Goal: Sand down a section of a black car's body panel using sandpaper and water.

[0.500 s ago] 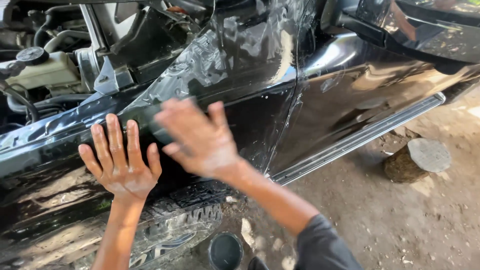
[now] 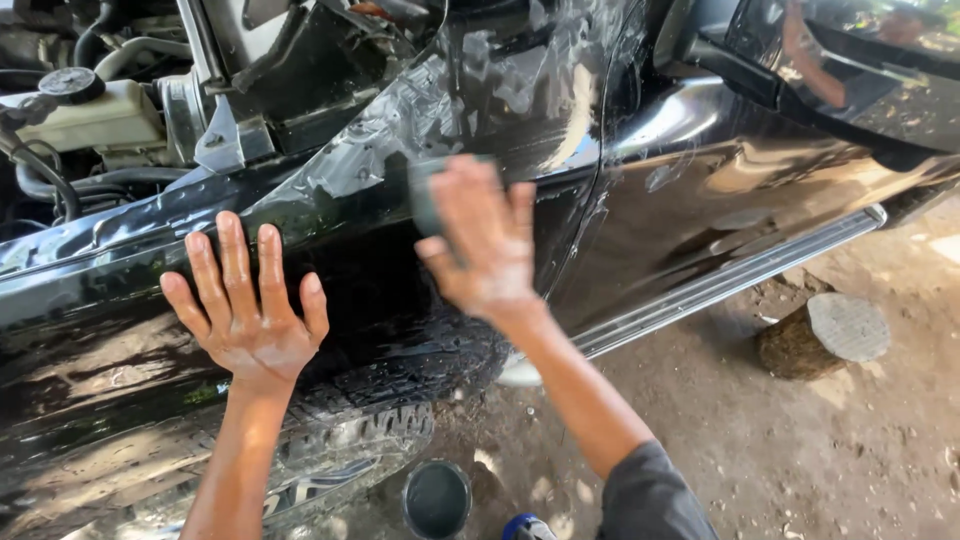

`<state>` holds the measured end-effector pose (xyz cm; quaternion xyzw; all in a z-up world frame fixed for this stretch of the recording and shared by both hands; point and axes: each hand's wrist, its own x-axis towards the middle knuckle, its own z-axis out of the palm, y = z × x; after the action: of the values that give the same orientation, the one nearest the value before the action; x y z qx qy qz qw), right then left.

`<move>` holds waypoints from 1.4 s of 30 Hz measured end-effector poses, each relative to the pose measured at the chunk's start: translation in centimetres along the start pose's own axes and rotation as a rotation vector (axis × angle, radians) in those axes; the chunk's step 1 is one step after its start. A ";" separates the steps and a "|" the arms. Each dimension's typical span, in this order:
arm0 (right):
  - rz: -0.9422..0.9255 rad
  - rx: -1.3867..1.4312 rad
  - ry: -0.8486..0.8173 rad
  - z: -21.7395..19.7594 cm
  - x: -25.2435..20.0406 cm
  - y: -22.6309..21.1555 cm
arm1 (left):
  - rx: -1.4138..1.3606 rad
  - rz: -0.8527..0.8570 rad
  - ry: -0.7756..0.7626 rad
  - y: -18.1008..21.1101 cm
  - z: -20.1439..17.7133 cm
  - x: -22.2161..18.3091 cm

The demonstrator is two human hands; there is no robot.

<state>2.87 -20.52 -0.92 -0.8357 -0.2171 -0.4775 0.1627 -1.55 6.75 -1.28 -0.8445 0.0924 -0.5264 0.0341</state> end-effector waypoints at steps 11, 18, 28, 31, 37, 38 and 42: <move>0.183 0.125 0.163 -2.5 0.8 7.2 | 0.049 -0.067 0.056 3.2 0.0 1.0; 0.115 0.152 0.040 -2.7 -3.1 9.4 | 0.048 -0.296 0.160 9.4 1.2 4.1; 0.088 0.175 -0.065 -4.5 -2.1 9.6 | -0.018 -0.172 0.010 15.6 1.1 8.8; 0.006 0.201 -0.028 -4.3 -0.4 10.4 | -0.060 -0.155 -0.009 15.3 0.8 8.5; 0.075 0.245 -0.020 -2.1 -3.4 10.0 | -0.011 -0.153 -0.019 15.0 1.0 7.8; 0.074 0.253 -0.026 -1.3 -4.6 9.9 | -0.006 -0.157 -0.026 15.0 0.9 7.4; 0.065 0.199 -0.028 -0.4 -3.1 9.1 | -0.010 -0.142 -0.041 14.5 1.0 6.7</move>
<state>5.92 -29.08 -3.97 -0.8286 -0.2386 -0.4364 0.2570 0.51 -8.83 1.96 -0.8598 0.0341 -0.5095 -0.0058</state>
